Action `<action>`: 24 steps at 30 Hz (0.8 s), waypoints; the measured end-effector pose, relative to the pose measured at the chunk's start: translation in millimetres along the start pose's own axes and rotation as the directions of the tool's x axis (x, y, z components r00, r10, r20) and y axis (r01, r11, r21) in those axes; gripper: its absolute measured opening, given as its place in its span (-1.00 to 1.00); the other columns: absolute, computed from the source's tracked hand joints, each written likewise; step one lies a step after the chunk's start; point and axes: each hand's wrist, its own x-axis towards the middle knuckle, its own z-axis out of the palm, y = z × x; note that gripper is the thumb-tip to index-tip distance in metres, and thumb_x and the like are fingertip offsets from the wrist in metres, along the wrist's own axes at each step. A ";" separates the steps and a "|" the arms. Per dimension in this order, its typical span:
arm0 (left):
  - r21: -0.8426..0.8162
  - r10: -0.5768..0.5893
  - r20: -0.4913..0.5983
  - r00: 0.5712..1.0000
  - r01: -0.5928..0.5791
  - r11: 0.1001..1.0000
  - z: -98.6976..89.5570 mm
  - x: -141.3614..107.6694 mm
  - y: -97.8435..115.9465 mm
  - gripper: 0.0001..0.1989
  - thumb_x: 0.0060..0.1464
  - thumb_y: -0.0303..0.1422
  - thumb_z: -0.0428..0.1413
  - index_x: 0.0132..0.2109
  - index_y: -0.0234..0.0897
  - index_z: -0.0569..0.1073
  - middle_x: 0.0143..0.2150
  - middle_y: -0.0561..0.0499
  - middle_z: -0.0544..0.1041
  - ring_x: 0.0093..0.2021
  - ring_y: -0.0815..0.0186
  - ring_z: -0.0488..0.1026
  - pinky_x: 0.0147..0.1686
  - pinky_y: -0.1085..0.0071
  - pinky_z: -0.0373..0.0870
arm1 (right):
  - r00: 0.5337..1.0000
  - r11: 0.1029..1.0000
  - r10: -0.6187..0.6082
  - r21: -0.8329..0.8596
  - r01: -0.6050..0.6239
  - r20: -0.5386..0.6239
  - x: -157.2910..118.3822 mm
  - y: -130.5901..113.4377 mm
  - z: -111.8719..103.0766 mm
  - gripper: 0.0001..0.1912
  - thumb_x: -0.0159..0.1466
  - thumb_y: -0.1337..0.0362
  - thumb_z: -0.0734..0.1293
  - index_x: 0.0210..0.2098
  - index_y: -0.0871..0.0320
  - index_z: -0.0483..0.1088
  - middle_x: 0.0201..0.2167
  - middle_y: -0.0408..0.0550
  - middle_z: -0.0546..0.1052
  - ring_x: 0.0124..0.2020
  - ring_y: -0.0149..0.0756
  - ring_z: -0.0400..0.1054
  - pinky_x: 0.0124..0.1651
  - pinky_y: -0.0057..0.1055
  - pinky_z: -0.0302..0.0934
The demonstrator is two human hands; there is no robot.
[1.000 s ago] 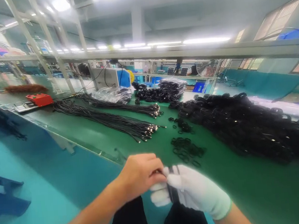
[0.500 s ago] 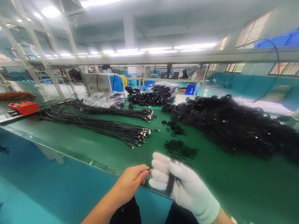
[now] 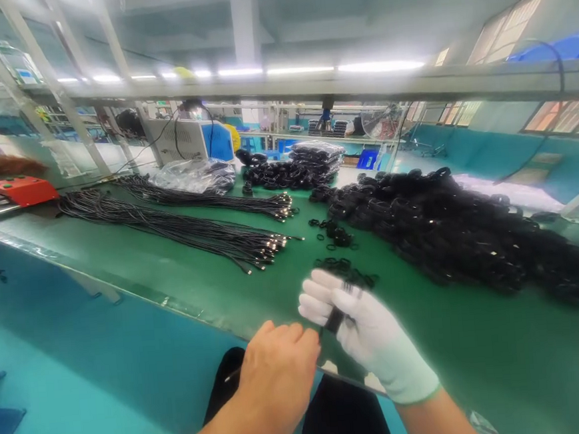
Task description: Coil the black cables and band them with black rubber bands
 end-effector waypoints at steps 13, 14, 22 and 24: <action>-0.025 0.584 0.010 0.812 -0.584 0.812 -50.0 57.5 -58.4 -0.79 0.11 -0.26 0.07 -0.43 -0.25 0.39 -0.46 0.09 0.43 -0.41 0.38 0.28 -0.17 0.39 0.16 | 0.872 0.933 0.336 -0.002 -0.359 0.357 -7.2 25.0 5.4 -0.69 0.15 0.27 0.40 -0.16 0.32 0.39 -0.38 -0.03 0.38 -0.33 -0.35 0.31 -0.06 -0.17 0.16; -0.072 0.585 0.021 0.811 -0.582 0.810 -46.0 59.4 -60.1 -0.80 0.11 -0.26 0.09 -0.42 -0.25 0.40 -0.45 0.10 0.44 -0.40 0.39 0.30 -0.15 0.40 0.17 | 0.856 0.921 0.362 -0.002 -0.389 0.369 -7.6 25.9 6.1 -0.65 0.12 0.26 0.43 -0.15 0.33 0.38 -0.40 -0.06 0.35 -0.35 -0.37 0.29 -0.07 -0.18 0.15; -0.311 0.388 -0.259 0.884 -0.457 0.833 -39.2 55.2 -76.8 -0.86 0.16 -0.43 0.03 -0.29 -0.25 0.49 -0.23 0.00 0.49 -0.13 0.32 0.34 0.00 0.34 0.21 | 0.842 0.882 0.411 0.080 -0.464 0.350 -4.0 30.0 8.2 -0.79 0.10 0.33 0.39 -0.43 0.28 0.26 -0.53 -0.19 0.12 -0.48 -0.45 0.07 -0.30 -0.40 0.06; -0.333 0.349 -0.266 0.899 -0.425 0.842 -41.4 49.6 -75.8 -0.83 0.15 -0.49 0.01 -0.24 -0.26 0.50 -0.24 -0.02 0.47 -0.19 0.34 0.35 -0.16 0.44 0.29 | 0.831 0.870 0.418 0.101 -0.483 0.367 -2.4 31.8 6.0 -0.77 0.08 0.33 0.39 -0.44 0.26 0.23 -0.53 -0.20 0.11 -0.48 -0.46 0.05 -0.31 -0.40 0.04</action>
